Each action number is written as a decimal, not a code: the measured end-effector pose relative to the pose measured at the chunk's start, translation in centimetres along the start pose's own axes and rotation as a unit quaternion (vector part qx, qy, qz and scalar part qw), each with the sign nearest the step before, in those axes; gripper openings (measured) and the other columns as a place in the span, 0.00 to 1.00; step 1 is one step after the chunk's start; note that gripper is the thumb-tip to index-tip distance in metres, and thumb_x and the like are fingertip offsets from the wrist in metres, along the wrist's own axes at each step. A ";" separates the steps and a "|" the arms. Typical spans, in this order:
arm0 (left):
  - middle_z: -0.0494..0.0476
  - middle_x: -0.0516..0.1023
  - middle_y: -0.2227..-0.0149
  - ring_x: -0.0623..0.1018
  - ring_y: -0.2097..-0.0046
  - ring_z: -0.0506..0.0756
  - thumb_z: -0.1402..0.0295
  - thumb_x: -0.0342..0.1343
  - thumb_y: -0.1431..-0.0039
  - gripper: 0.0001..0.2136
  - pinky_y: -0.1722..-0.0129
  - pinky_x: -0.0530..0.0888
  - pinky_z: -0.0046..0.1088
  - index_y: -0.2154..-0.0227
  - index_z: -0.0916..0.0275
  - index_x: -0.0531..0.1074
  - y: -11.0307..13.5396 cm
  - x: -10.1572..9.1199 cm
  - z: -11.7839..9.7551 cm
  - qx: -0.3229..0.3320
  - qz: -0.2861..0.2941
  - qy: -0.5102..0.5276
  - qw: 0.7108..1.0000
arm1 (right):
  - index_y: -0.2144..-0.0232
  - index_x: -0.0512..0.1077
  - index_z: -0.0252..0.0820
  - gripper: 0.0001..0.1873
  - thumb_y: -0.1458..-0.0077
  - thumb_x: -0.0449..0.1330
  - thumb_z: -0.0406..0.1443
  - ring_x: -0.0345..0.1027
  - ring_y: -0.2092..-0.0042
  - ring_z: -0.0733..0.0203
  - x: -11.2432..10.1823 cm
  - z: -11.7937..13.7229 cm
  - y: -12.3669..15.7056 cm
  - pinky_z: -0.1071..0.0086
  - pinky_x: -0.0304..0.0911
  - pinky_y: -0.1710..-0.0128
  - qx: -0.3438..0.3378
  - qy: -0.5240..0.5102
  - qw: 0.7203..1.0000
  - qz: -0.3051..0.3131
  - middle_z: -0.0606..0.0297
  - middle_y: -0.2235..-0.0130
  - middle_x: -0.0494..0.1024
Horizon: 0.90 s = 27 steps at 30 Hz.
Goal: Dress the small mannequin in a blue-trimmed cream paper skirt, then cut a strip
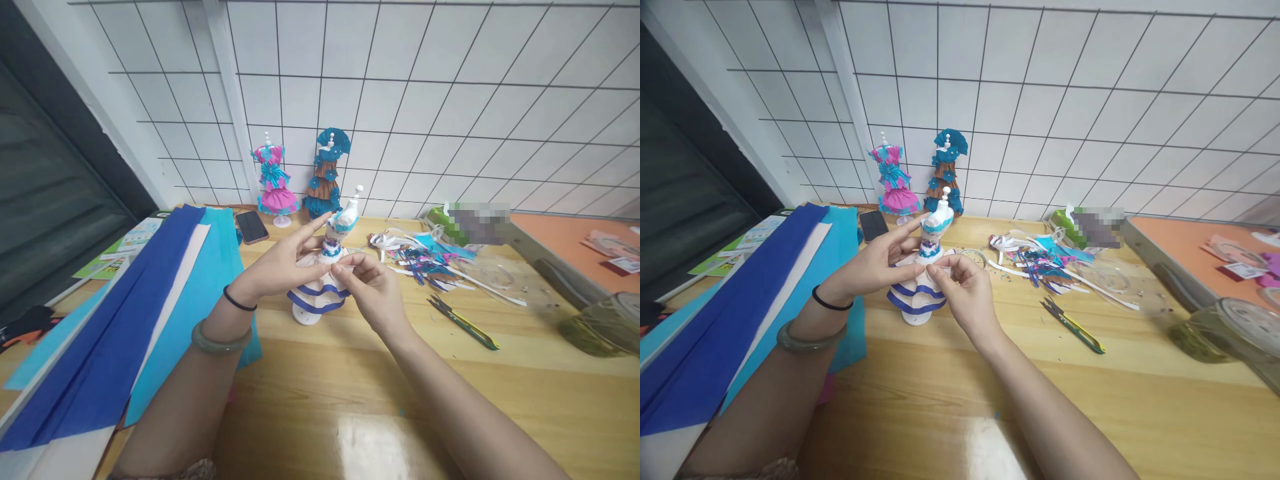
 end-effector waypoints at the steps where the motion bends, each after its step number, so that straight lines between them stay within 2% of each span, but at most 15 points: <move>1: 0.60 0.72 0.47 0.69 0.44 0.62 0.67 0.60 0.47 0.39 0.48 0.71 0.37 0.36 0.55 0.44 0.0 0.0 0.1 -0.001 -0.002 0.000 1.000 | 0.73 0.71 0.42 0.14 0.54 0.64 0.46 0.62 0.76 0.66 0.0 -0.1 0.0 0.71 0.61 0.76 -0.003 0.004 1.000 -0.004 0.68 0.76 0.71; 8: 0.60 0.72 0.47 0.69 0.44 0.63 0.66 0.65 0.53 0.43 0.48 0.70 0.38 0.36 0.55 0.47 -0.2 -0.3 0.6 -0.009 -0.016 0.023 1.000 | 0.72 0.64 0.44 0.17 0.57 0.67 0.44 0.62 0.75 0.66 -0.4 -0.1 0.4 0.71 0.61 0.76 -0.024 -0.013 0.997 -0.070 0.69 0.75 0.69; 16: 0.61 0.69 0.45 0.69 0.44 0.62 0.68 0.63 0.51 0.39 0.48 0.71 0.38 0.38 0.56 0.51 0.0 -0.8 0.4 -0.012 -0.010 0.024 1.000 | 0.67 0.71 0.41 0.14 0.53 0.64 0.43 0.66 0.71 0.64 -0.3 0.4 0.7 0.69 0.65 0.71 -0.065 0.048 0.994 -0.068 0.64 0.70 0.75; 21: 0.60 0.69 0.45 0.67 0.42 0.63 0.68 0.61 0.49 0.38 0.48 0.71 0.40 0.37 0.55 0.49 0.1 -0.6 0.2 -0.016 -0.013 0.011 1.000 | 0.71 0.74 0.42 0.09 0.51 0.63 0.42 0.66 0.73 0.64 -0.3 0.9 0.7 0.69 0.65 0.71 -0.083 0.083 0.991 -0.066 0.66 0.74 0.75; 27: 0.59 0.69 0.46 0.67 0.43 0.61 0.68 0.59 0.47 0.33 0.45 0.68 0.42 0.39 0.57 0.54 0.1 -0.2 -0.5 -0.008 -0.015 -0.017 1.000 | 0.74 0.73 0.42 0.06 0.49 0.61 0.38 0.64 0.72 0.64 -0.3 1.7 0.8 0.68 0.63 0.70 -0.123 0.120 0.983 -0.067 0.67 0.74 0.74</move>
Point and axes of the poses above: each hand's wrist, its own y-axis away from the middle knuckle, its own x-axis out of the palm, z = x × y, the point moved 7 cm from there along -y, towards the middle knuckle
